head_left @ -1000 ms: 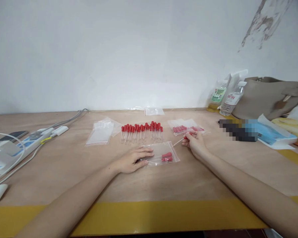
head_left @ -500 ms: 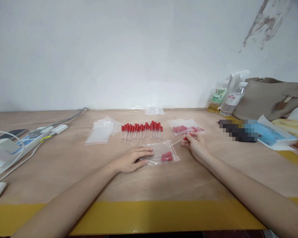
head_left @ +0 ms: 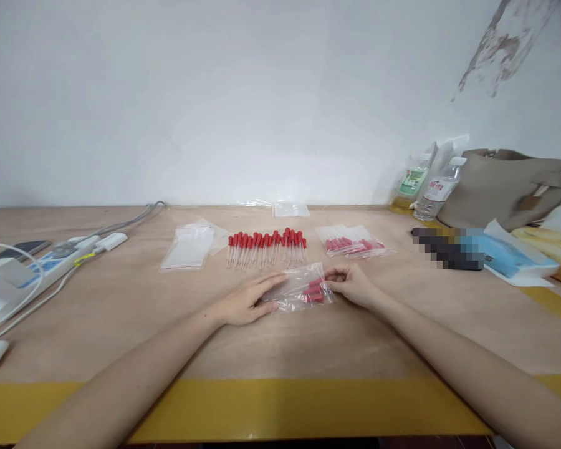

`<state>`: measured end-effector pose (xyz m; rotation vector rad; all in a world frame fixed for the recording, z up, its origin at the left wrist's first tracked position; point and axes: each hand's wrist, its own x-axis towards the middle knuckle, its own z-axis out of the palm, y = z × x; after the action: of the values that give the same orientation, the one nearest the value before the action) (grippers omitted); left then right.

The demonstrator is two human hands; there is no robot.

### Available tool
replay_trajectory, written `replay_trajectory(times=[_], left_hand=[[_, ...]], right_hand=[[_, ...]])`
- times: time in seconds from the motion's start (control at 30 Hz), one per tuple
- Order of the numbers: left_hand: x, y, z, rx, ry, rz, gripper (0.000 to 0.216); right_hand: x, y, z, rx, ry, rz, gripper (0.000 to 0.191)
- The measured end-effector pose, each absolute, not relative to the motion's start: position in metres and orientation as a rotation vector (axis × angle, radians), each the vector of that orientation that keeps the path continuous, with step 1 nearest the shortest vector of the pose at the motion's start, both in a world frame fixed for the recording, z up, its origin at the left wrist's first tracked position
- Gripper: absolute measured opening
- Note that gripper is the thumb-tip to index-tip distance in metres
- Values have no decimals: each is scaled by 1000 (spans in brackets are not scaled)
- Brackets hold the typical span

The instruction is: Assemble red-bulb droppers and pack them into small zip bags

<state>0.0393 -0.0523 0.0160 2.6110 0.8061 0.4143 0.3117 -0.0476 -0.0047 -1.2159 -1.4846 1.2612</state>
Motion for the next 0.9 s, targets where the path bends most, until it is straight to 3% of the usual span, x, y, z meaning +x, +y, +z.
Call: replay_trajectory(times=[0.3, 0.67, 0.9], left_hand=[[39, -51, 15, 2599, 789, 420, 50], [38, -52, 15, 2613, 789, 389, 33], [39, -54, 16, 2575, 755, 494, 27]], right_hand=[[314, -54, 10, -1231, -1611, 1392, 29], [295, 17, 21, -1710, -1648, 672, 13], [269, 60, 19, -1931, -1740, 620, 12]])
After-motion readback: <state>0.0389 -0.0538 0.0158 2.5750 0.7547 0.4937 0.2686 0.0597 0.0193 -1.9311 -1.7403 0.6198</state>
